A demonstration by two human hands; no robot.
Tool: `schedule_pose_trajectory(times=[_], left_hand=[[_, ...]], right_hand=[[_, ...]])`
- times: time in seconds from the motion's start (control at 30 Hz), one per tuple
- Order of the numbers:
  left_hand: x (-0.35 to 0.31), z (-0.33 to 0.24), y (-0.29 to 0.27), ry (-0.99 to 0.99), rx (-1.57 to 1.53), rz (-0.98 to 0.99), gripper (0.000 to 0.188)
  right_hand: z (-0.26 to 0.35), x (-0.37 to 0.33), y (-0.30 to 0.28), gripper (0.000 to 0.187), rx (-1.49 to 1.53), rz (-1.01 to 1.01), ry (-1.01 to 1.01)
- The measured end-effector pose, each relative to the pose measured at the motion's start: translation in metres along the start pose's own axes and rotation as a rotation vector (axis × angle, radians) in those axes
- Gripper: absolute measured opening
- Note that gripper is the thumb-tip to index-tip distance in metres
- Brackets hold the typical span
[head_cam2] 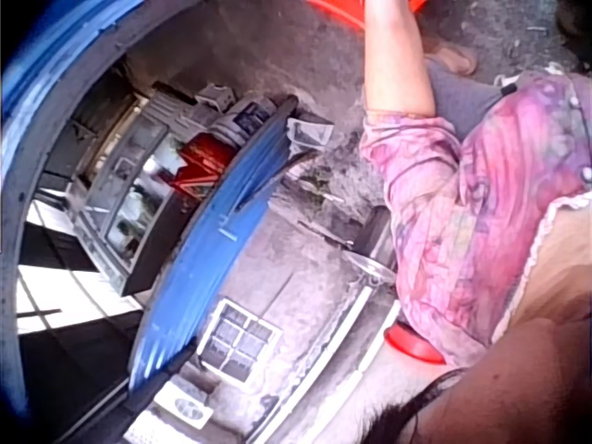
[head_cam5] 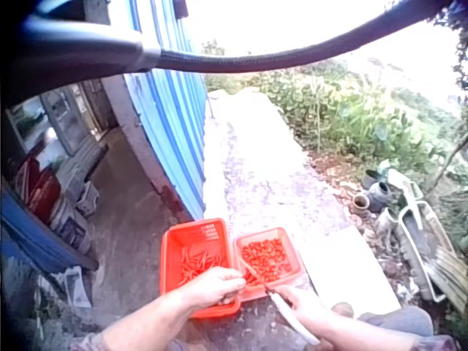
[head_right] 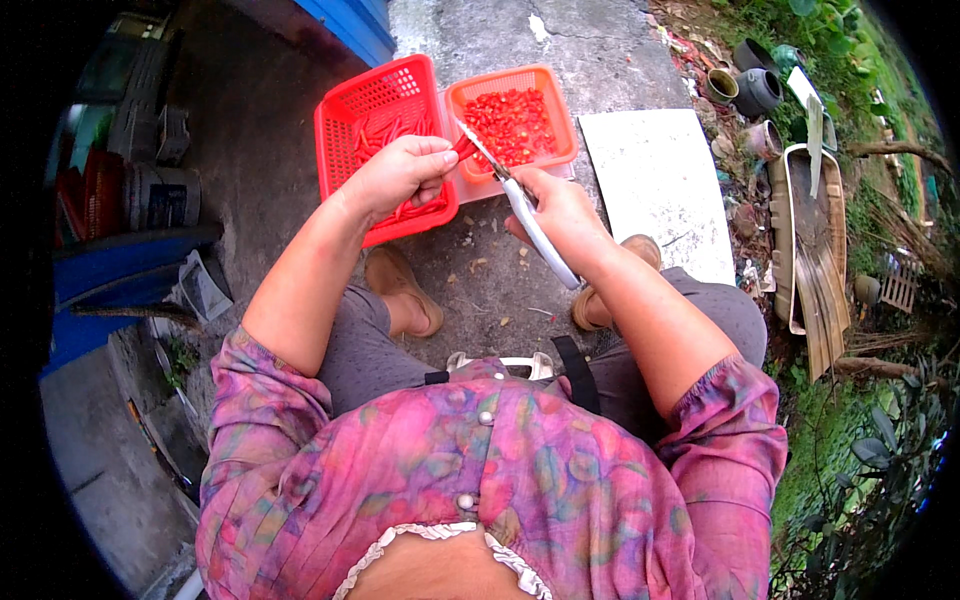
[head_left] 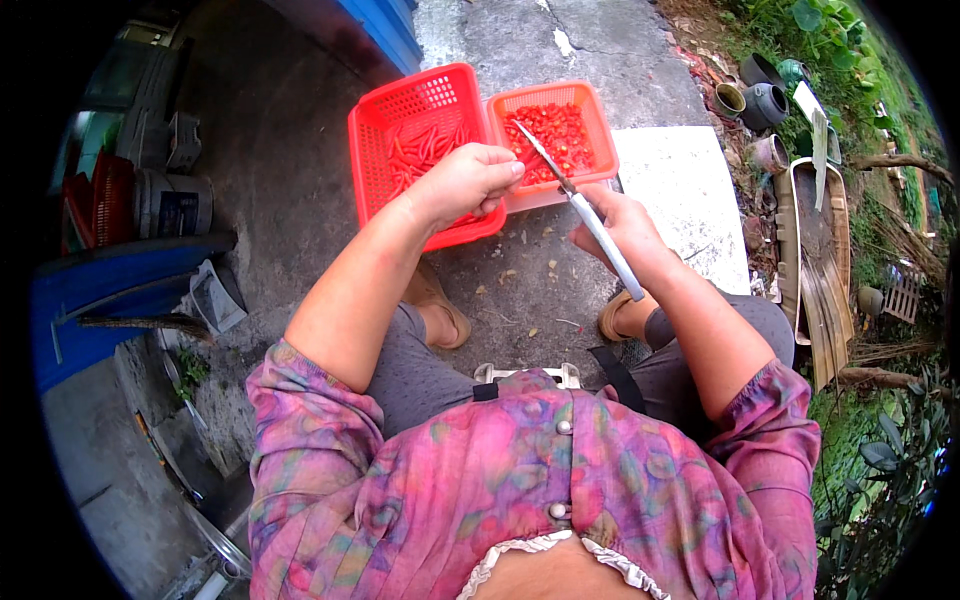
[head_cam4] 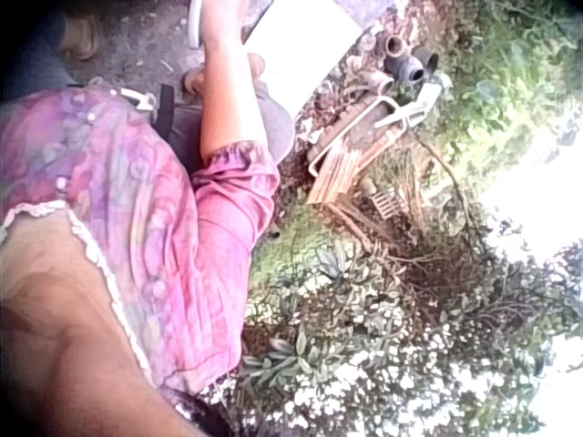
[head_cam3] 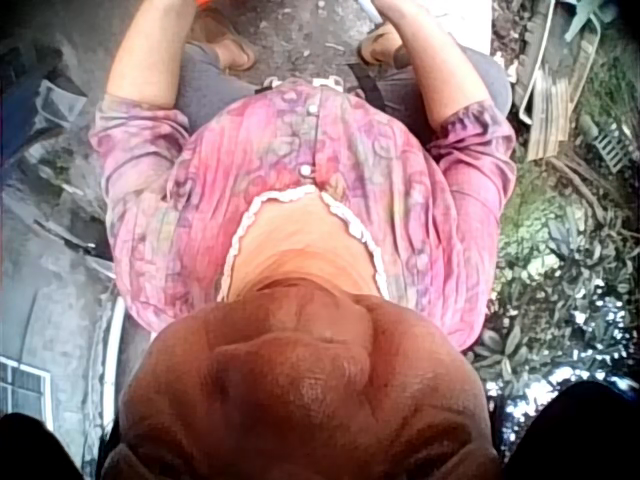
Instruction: The person sits on the ground and uses scissors to cut red chilies into small pieces. They pick up whole chilies from a red basket and cut them over a clear container, dropping the pieces inside.
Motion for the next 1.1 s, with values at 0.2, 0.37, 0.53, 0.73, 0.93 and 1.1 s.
schedule_pose_trajectory(times=[0.2,0.37,0.53,0.73,0.93,1.1], left_hand=[[-0.001,-0.002,-0.004,-0.051,-0.031,-0.049,0.022],[0.001,-0.002,-0.004,-0.058,-0.041,-0.091,0.022],[0.002,0.002,0.002,0.008,-0.055,-0.026,0.022],[0.0,0.002,0.001,-0.035,-0.055,-0.007,0.022],[0.005,0.006,0.001,-0.042,-0.055,-0.046,0.023],[0.005,0.006,-0.003,-0.07,-0.026,-0.089,0.023]], right_hand=[[0.014,-0.002,-0.005,0.037,-0.001,0.044,0.172],[-0.01,0.006,0.0,0.039,0.032,0.01,0.04],[-0.009,0.002,0.005,0.04,0.089,0.011,-0.051],[0.008,-0.002,-0.001,0.037,-0.079,0.03,0.022],[0.013,-0.002,-0.002,0.033,-0.159,0.025,0.058],[0.012,-0.001,-0.003,0.031,-0.102,0.033,0.172]])
Point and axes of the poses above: each hand's wrist, its own x-axis towards the middle knuckle, its own y-axis out of the palm, z = x × y, the point moved 2 cm from there along x, towards the middle knuckle, and after that the axes turned 10 degrees about -z, right-handed, at the moved point
